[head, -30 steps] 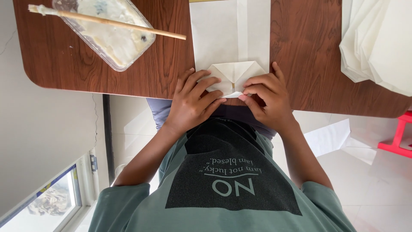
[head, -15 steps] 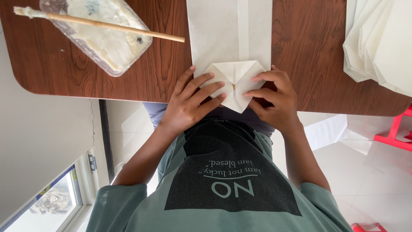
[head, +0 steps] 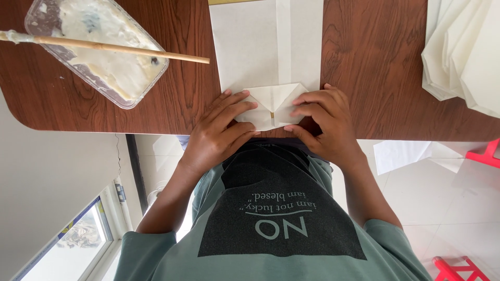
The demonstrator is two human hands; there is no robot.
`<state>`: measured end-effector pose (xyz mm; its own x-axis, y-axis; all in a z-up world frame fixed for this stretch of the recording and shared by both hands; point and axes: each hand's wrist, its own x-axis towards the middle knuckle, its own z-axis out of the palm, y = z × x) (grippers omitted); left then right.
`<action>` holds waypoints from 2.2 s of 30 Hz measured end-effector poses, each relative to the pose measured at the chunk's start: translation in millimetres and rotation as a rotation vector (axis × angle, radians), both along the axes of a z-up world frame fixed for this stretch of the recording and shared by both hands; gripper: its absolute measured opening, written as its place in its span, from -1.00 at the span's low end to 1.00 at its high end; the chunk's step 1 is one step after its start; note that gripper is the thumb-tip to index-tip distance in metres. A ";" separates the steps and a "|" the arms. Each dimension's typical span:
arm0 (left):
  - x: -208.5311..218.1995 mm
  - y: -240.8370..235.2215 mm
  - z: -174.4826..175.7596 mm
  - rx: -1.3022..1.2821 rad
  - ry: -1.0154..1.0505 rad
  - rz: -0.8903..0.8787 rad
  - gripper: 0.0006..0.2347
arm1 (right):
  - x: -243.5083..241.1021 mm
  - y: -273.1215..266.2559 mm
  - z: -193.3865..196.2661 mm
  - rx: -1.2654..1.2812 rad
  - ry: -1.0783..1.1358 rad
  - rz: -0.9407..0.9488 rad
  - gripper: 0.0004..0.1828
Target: Folding and gluing paper to assemble handmade paper bags.
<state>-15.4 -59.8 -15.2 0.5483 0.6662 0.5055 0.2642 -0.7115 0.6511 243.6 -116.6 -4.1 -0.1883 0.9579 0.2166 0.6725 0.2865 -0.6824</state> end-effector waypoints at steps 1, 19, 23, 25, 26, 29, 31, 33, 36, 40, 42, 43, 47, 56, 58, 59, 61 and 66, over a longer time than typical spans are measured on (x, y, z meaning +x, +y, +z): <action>0.3 0.1 1.6 -0.016 -0.004 0.000 -0.92 | -0.1 0.4 0.4 0.003 0.003 0.005 -0.86; 13.4 -0.7 2.6 -0.049 0.067 0.190 -0.89 | -16.7 9.0 -1.5 0.039 -0.174 -0.091 -0.79; 15.4 -2.0 5.4 0.024 0.156 0.135 -0.84 | -21.5 12.4 3.7 0.033 -0.171 -0.139 -0.74; 14.4 -3.6 2.7 0.035 0.194 0.133 -0.80 | -23.8 17.0 7.0 0.037 -0.165 -0.155 -0.73; 13.5 -4.8 1.4 0.047 0.231 0.130 -0.77 | -25.4 18.6 8.6 0.042 -0.160 -0.171 -0.70; 11.5 -5.1 3.2 0.035 0.286 0.141 -0.72 | -24.9 20.6 10.2 0.005 -0.139 -0.158 -0.69; 10.7 -5.3 3.5 0.023 0.294 0.134 -0.72 | -18.4 21.2 14.3 -0.039 -0.087 -0.116 -0.71; 10.9 -5.1 3.1 0.015 0.301 0.133 -0.72 | -14.3 23.9 19.0 -0.076 -0.036 -0.070 -0.73; 10.2 -4.7 7.7 -0.023 0.289 0.123 -0.76 | -14.5 26.2 22.1 -0.125 0.005 -0.058 -0.70; 6.0 -4.0 19.8 -0.036 0.467 0.087 -0.76 | -21.3 28.3 13.7 -0.084 -0.142 -0.130 -0.58; 6.0 -2.9 21.2 0.009 0.481 0.114 -0.78 | -18.0 29.1 18.0 -0.065 -0.140 -0.148 -0.53; 5.3 -2.4 21.9 -0.034 0.471 0.089 -0.78 | -13.7 28.9 23.1 -0.161 -0.106 -0.088 -0.63; 3.9 -3.1 21.2 -0.095 0.452 0.062 -0.75 | -5.3 25.1 26.4 -0.224 -0.064 -0.001 -0.68; -0.2 -0.6 18.1 -0.128 0.404 0.003 -0.64 | -7.5 21.9 19.3 -0.199 -0.027 -0.054 -0.89; -0.4 1.8 20.1 -0.169 0.296 0.016 -0.71 | -7.4 20.3 14.8 -0.190 -0.016 -0.078 -0.87; -1.0 2.5 21.3 -0.210 0.188 0.031 -0.78 | -7.8 18.9 12.5 -0.180 -0.006 -0.099 -0.84; 0.7 2.0 18.3 -0.171 0.193 0.036 -0.82 | -8.4 17.7 14.3 -0.166 -0.034 -0.088 -0.73; 0.2 -1.4 20.2 -0.116 0.258 0.048 -0.68 | -9.2 16.3 18.6 -0.087 -0.177 0.011 -0.38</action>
<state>-15.2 -61.2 5.0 0.6155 0.7394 0.2728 0.4628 -0.6193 0.6343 234.3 -100.3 14.5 -0.2268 0.9693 0.0952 0.7814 0.2394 -0.5763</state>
